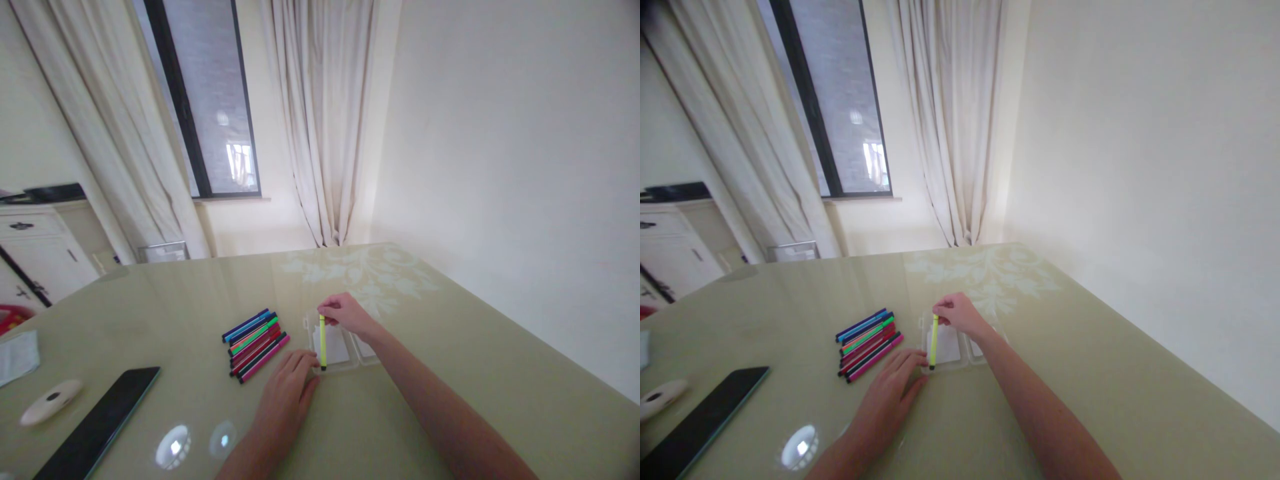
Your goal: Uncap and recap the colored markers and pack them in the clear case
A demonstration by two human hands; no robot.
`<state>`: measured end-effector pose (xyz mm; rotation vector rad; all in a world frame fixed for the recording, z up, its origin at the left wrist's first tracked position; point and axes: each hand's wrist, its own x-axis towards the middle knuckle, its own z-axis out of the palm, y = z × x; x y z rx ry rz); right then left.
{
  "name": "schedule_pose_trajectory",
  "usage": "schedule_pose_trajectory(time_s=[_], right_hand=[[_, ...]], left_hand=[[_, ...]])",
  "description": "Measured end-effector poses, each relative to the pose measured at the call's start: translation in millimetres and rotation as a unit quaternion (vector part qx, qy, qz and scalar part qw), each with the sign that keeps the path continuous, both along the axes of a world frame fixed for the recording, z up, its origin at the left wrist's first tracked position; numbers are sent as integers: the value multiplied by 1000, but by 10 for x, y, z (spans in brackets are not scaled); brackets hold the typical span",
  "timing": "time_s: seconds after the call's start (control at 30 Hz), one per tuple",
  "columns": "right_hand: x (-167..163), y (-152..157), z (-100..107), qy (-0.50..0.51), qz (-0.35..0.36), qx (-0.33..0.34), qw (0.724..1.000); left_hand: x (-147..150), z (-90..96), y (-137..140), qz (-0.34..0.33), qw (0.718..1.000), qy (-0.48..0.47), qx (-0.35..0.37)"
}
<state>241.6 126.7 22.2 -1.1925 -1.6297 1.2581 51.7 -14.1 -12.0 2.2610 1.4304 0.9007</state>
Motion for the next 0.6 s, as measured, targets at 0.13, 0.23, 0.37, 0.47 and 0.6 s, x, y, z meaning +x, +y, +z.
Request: schedule_pose_trajectory(time_s=[0.13, 0.23, 0.37, 0.47, 0.6], right_hand=[[-134, 22, -138, -31, -22, 28, 999], [-189, 13, -177, -27, -43, 36, 998], [-239, -27, -174, -70, -40, 63, 995], [-234, -44, -125, -116, -29, 80, 990], [-169, -12, -29, -102, -54, 77, 990]], left_hand=[[-11, 14, -20, 20, 1000, 1, -16], [-10, 16, -26, 15, 1000, 5, 1], [-12, 12, -27, 9, 1000, 18, 13], [-20, 10, -32, 1, 1000, 28, 10], [-22, 6, -43, 9, 1000, 9, 4]])
